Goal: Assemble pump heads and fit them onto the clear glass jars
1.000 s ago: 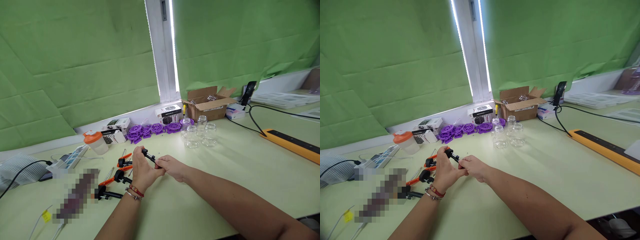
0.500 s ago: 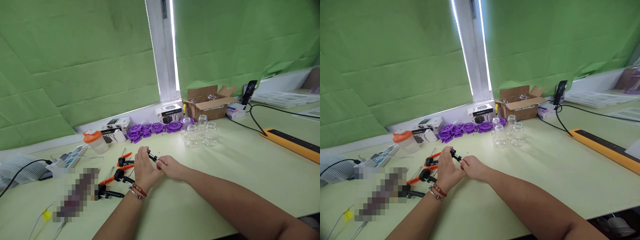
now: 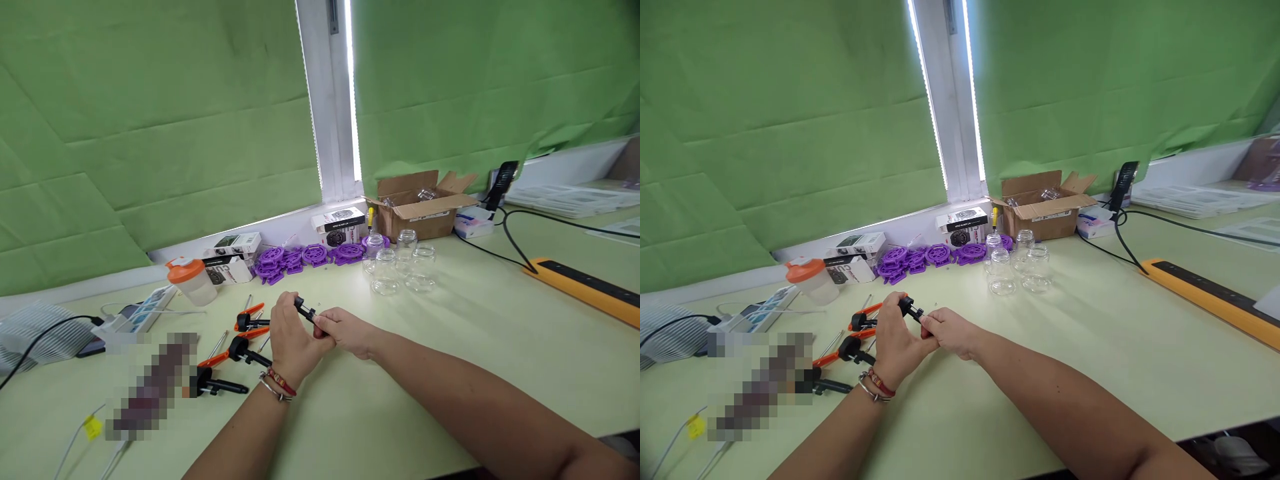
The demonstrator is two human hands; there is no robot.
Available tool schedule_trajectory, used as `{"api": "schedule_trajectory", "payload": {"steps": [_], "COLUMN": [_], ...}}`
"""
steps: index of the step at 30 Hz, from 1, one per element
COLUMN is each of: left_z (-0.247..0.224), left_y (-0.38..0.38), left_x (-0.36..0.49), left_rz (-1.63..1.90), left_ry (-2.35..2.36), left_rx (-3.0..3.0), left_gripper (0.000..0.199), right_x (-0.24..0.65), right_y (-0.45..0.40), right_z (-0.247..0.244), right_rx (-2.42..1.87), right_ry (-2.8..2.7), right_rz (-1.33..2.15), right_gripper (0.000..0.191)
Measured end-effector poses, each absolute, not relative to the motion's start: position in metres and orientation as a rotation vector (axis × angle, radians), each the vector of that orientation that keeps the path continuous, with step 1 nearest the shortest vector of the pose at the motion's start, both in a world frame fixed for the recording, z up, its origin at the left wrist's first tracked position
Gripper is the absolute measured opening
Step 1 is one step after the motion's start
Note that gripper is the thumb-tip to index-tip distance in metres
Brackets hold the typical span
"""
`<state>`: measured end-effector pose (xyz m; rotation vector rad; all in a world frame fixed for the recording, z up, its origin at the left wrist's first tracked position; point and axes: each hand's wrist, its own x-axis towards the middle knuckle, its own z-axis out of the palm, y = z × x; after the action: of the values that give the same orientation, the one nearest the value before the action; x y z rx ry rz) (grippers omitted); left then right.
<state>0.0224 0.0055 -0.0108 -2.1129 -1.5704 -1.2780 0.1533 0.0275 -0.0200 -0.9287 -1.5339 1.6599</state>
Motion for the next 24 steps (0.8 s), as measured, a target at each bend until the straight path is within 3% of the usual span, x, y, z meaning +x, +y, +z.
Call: {"api": "schedule_trajectory", "payload": {"steps": [24], "left_z": [-0.023], "left_y": [0.011], "left_x": [0.02], "left_rz": [-1.086], "left_ry": [-1.578], "left_rx": [-2.238], "left_gripper": [0.074], "right_x": [0.157], "right_y": [0.034], "right_z": [-0.026], "right_rx": [-0.979], "right_ry": [-1.472], "right_rz": [1.743], "right_gripper": [0.03]}}
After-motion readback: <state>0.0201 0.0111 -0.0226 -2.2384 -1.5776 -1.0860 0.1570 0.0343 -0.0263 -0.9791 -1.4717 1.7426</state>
